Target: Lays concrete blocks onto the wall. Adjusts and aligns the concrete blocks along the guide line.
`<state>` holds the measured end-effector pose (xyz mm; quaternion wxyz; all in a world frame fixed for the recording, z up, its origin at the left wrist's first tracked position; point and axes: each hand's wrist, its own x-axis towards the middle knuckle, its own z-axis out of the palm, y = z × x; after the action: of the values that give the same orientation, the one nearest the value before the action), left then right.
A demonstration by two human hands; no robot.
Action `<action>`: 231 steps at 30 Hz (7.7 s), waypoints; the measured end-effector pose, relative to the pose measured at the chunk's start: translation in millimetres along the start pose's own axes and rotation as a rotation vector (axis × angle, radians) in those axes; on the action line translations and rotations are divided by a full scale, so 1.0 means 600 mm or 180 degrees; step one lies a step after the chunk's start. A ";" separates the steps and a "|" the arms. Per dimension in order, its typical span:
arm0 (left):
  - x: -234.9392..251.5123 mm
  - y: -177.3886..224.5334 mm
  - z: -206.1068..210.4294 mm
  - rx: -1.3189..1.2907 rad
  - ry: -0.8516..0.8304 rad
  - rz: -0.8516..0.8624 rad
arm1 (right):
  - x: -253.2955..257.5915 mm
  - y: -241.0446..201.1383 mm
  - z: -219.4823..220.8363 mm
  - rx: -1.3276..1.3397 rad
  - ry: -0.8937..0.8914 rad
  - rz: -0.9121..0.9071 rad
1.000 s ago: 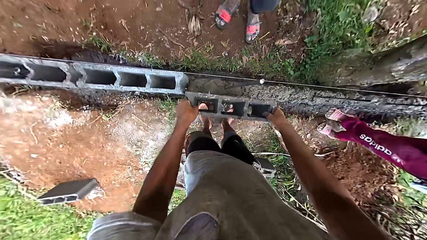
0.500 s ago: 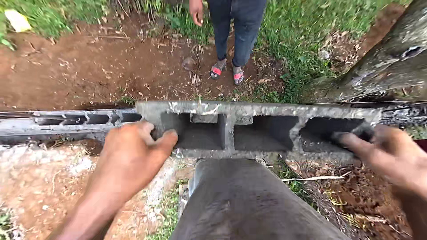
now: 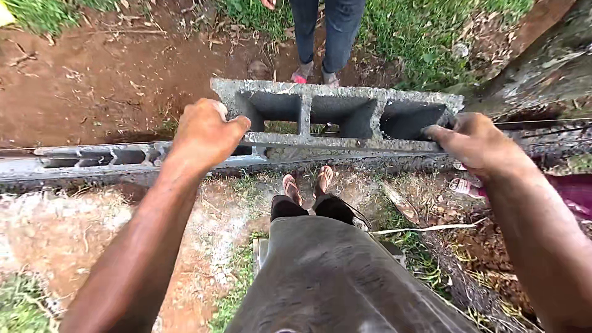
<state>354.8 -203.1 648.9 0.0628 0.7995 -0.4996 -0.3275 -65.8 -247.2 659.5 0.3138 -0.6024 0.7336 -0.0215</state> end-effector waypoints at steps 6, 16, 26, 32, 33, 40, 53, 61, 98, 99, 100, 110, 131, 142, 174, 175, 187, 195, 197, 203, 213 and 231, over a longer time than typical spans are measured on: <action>0.068 -0.039 0.114 -0.0112 -0.0393 -0.0415 | 0.093 0.038 0.090 -0.0136 -0.0446 0.0178; 0.149 -0.095 0.267 -0.0153 -0.0640 -0.0717 | 0.198 0.126 0.237 -0.0218 -0.0876 0.0360; 0.180 -0.121 0.344 -0.0171 -0.0506 -0.1019 | 0.248 0.153 0.303 -0.0320 -0.1258 0.0559; 0.208 -0.127 0.379 0.0029 -0.0419 -0.1056 | 0.275 0.168 0.339 -0.0309 -0.1367 0.0679; 0.212 -0.126 0.383 0.0066 -0.0394 -0.1094 | 0.280 0.169 0.344 -0.0321 -0.1368 0.0688; 0.240 -0.129 0.413 0.0313 -0.0332 -0.1223 | 0.310 0.186 0.380 -0.0301 -0.1360 0.0721; 0.255 -0.151 0.444 0.0349 -0.0218 -0.1476 | 0.326 0.194 0.426 -0.0338 -0.1404 0.0679; 0.265 -0.167 0.459 0.0219 -0.0113 -0.1468 | 0.329 0.190 0.443 -0.0342 -0.1341 0.0703; 0.280 -0.168 0.467 0.0597 -0.0378 -0.1321 | 0.330 0.187 0.448 -0.0266 -0.1356 0.1021; 0.281 -0.166 0.466 0.0594 -0.0377 -0.1320 | 0.331 0.185 0.447 -0.0247 -0.1376 0.1052; 0.280 -0.166 0.466 0.0585 -0.0374 -0.1321 | 0.333 0.184 0.445 -0.0234 -0.1414 0.1084; 0.282 -0.163 0.450 0.0661 -0.0471 -0.1275 | 0.343 0.184 0.444 -0.0340 -0.1542 0.0989; 0.283 -0.167 0.459 0.0776 -0.0391 -0.1156 | 0.360 0.181 0.435 -0.0387 -0.1796 0.1017; 0.284 -0.163 0.455 0.0980 -0.0439 -0.1170 | 0.359 0.189 0.436 -0.0078 -0.1726 0.0823; 0.276 -0.229 0.441 0.0282 -0.0373 -0.0390 | 0.335 0.177 0.496 -0.0132 -0.0282 0.0994; 0.277 -0.228 0.442 0.0296 -0.0377 -0.0392 | 0.336 0.177 0.497 -0.0143 -0.0255 0.0981; 0.283 -0.222 0.440 0.0426 -0.0404 -0.0408 | 0.338 0.164 0.486 -0.0485 -0.0556 0.0881; 0.281 -0.223 0.438 0.0371 -0.0398 -0.0387 | 0.345 0.169 0.488 -0.0535 -0.0590 0.0862; 0.281 -0.223 0.438 0.0392 -0.0398 -0.0383 | 0.341 0.167 0.488 -0.0517 -0.0561 0.0863; 0.281 -0.222 0.434 0.0397 -0.0439 -0.0396 | 0.342 0.170 0.490 -0.0473 -0.0571 0.0846; 0.289 -0.214 0.427 0.0398 -0.0549 -0.0551 | 0.352 0.179 0.494 -0.0534 -0.0598 0.0830; 0.294 -0.213 0.427 0.0392 -0.0594 -0.0698 | 0.349 0.169 0.493 -0.0642 -0.0619 0.0844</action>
<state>351.8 -230.5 313.9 -0.0691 0.8176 -0.4322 -0.3741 -26.3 -304.8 290.1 0.3214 -0.5280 0.7712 0.1519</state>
